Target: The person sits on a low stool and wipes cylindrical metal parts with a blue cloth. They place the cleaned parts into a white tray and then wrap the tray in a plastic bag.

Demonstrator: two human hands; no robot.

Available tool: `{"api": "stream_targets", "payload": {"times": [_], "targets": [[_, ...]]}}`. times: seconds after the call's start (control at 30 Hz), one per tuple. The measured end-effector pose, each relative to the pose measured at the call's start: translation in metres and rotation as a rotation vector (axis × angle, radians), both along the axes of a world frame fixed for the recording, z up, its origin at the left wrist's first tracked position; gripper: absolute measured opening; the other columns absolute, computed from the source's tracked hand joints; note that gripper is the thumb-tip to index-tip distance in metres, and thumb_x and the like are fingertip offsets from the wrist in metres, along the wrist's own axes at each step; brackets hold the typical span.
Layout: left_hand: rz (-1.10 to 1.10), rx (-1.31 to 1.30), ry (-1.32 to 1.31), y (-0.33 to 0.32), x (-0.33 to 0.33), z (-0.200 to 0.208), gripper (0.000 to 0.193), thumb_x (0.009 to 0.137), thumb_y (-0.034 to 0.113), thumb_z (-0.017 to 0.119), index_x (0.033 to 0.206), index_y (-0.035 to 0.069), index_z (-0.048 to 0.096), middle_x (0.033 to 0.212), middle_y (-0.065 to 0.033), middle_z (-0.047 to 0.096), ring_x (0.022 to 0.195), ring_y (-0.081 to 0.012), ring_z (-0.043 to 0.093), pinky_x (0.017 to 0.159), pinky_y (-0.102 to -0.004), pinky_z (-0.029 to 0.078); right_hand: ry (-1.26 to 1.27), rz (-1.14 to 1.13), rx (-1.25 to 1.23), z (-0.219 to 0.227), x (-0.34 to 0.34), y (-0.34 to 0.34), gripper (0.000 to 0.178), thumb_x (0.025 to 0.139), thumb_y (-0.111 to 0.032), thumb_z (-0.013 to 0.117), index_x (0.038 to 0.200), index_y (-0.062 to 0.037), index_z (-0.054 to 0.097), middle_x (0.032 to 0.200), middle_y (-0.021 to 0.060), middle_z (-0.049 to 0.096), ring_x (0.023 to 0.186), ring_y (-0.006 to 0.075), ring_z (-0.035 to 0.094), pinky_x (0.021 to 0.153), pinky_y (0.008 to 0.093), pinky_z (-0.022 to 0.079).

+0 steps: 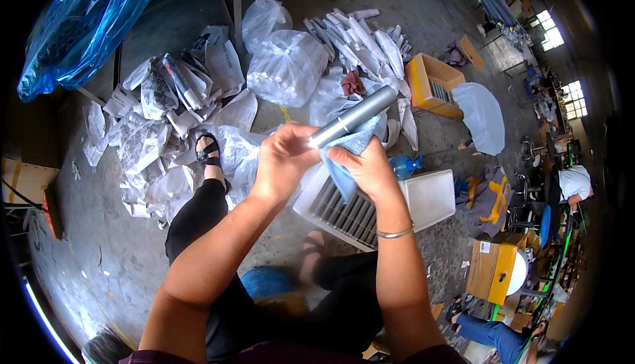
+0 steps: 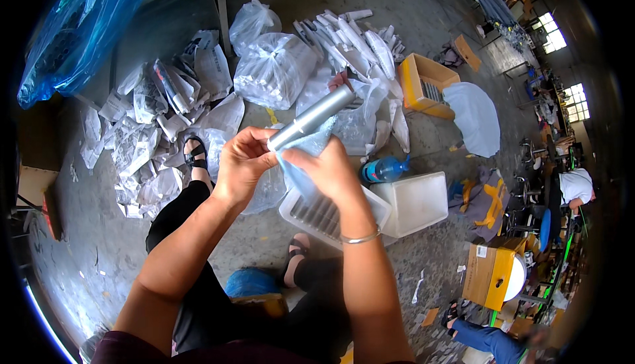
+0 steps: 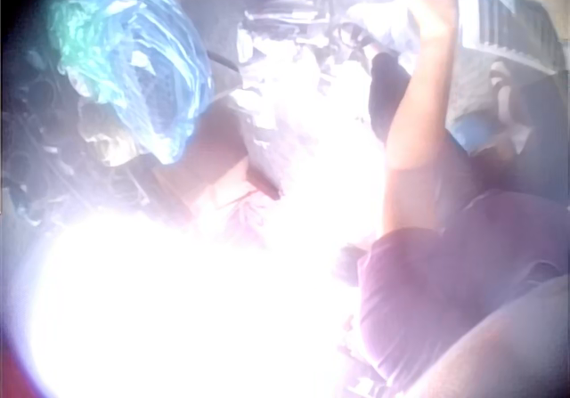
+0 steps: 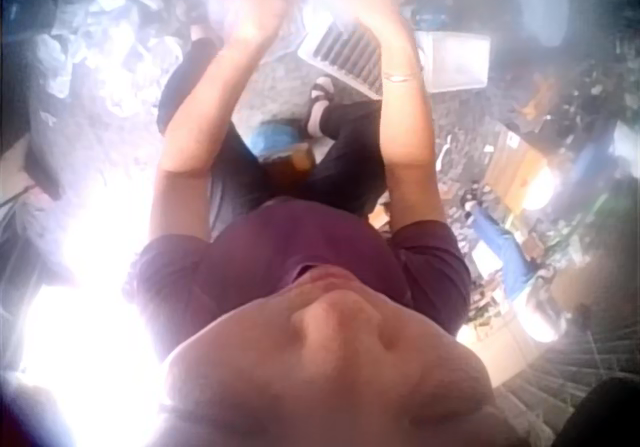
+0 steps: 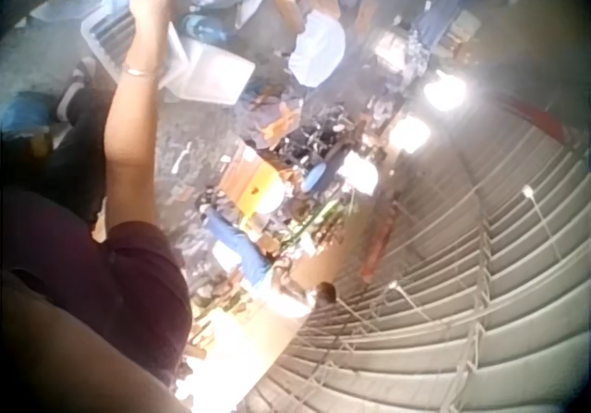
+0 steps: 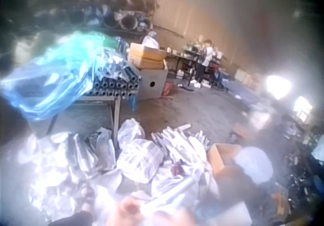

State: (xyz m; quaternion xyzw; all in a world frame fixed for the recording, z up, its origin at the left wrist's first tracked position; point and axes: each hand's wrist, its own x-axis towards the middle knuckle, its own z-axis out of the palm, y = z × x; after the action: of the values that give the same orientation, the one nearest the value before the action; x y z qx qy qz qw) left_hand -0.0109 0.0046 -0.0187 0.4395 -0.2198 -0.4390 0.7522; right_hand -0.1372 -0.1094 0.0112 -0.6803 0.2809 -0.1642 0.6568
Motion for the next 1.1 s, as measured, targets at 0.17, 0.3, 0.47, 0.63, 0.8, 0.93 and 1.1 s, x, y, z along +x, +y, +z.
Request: {"api": "stream_targets", "payload": {"times": [0.17, 0.3, 0.47, 0.63, 0.8, 0.93, 1.1], "targets": [[0.021, -0.015, 0.090, 0.003, 0.007, 0.004, 0.028, 0.076, -0.004, 0.072, 0.101, -0.001, 0.060, 0.096, -0.0065, 0.066, 0.086, -0.0113, 0.061, 0.079, -0.0253, 0.050, 0.190, -0.037, -0.383, 0.006, -0.014, -0.019, 0.056, 0.077, -0.033, 0.075, 0.115, 0.0014, 0.054, 0.104, 0.0078, 0.062, 0.095, 0.0139, 0.057, 0.085, 0.0300, 0.046], [0.030, -0.033, 0.045, 0.002, 0.005, 0.006, 0.029, 0.076, -0.006, 0.072, 0.102, 0.000, 0.060, 0.096, -0.0063, 0.066, 0.086, -0.0111, 0.061, 0.079, -0.0255, 0.051, -0.102, -0.241, -0.090, 0.000, -0.036, -0.032, 0.072, 0.077, -0.059, 0.066, 0.111, 0.0041, 0.055, 0.101, 0.0057, 0.061, 0.095, 0.0133, 0.056, 0.085, 0.0288, 0.045], [0.073, -0.020, -0.084, 0.002, 0.007, 0.005, 0.029, 0.076, -0.008, 0.071, 0.102, 0.001, 0.060, 0.096, -0.0062, 0.065, 0.087, -0.0112, 0.062, 0.080, -0.0253, 0.052, -0.453, -0.478, 0.207, 0.022, -0.021, -0.026, 0.024, 0.087, -0.022, 0.065, 0.098, -0.0009, 0.058, 0.096, 0.0082, 0.063, 0.083, 0.0208, 0.064, 0.066, 0.0316, 0.053], [0.090, 0.030, -0.361, 0.000, 0.003, 0.002, 0.032, 0.074, -0.009, 0.072, 0.102, -0.001, 0.059, 0.095, -0.0062, 0.065, 0.088, -0.0111, 0.062, 0.080, -0.0256, 0.053, -0.472, -0.500, 0.104, 0.034, -0.011, -0.019, 0.030, 0.083, -0.005, 0.064, 0.111, -0.0011, 0.052, 0.103, 0.0147, 0.065, 0.095, 0.0204, 0.063, 0.083, 0.0320, 0.050], [-0.071, 0.118, -0.410, -0.007, -0.014, 0.000, 0.034, 0.072, -0.006, 0.074, 0.103, -0.002, 0.059, 0.094, -0.0065, 0.066, 0.084, -0.0103, 0.063, 0.077, -0.0244, 0.054, -0.339, -0.477, -0.066, 0.048, -0.028, -0.026, 0.029, 0.083, -0.006, 0.066, 0.109, -0.0001, 0.054, 0.102, 0.0161, 0.067, 0.093, 0.0192, 0.063, 0.085, 0.0310, 0.049], [-0.173, 0.040, -0.244, -0.012, -0.016, 0.008, 0.029, 0.077, -0.005, 0.071, 0.105, -0.002, 0.060, 0.097, -0.0062, 0.065, 0.085, -0.0108, 0.062, 0.079, -0.0251, 0.052, -0.314, -0.486, -0.072, 0.052, -0.054, -0.038, 0.028, 0.085, -0.011, 0.066, 0.108, 0.0005, 0.055, 0.098, 0.0162, 0.067, 0.089, 0.0190, 0.064, 0.080, 0.0299, 0.050], [-0.083, 0.154, -0.092, -0.012, 0.001, 0.000, 0.023, 0.085, 0.010, 0.068, 0.105, 0.001, 0.061, 0.097, -0.0065, 0.065, 0.085, -0.0131, 0.062, 0.078, -0.0266, 0.049, 0.006, -0.603, -0.061, 0.001, -0.121, -0.061, 0.030, 0.086, -0.014, 0.066, 0.110, 0.0002, 0.055, 0.097, 0.0137, 0.066, 0.086, 0.0173, 0.063, 0.075, 0.0274, 0.050]]}}
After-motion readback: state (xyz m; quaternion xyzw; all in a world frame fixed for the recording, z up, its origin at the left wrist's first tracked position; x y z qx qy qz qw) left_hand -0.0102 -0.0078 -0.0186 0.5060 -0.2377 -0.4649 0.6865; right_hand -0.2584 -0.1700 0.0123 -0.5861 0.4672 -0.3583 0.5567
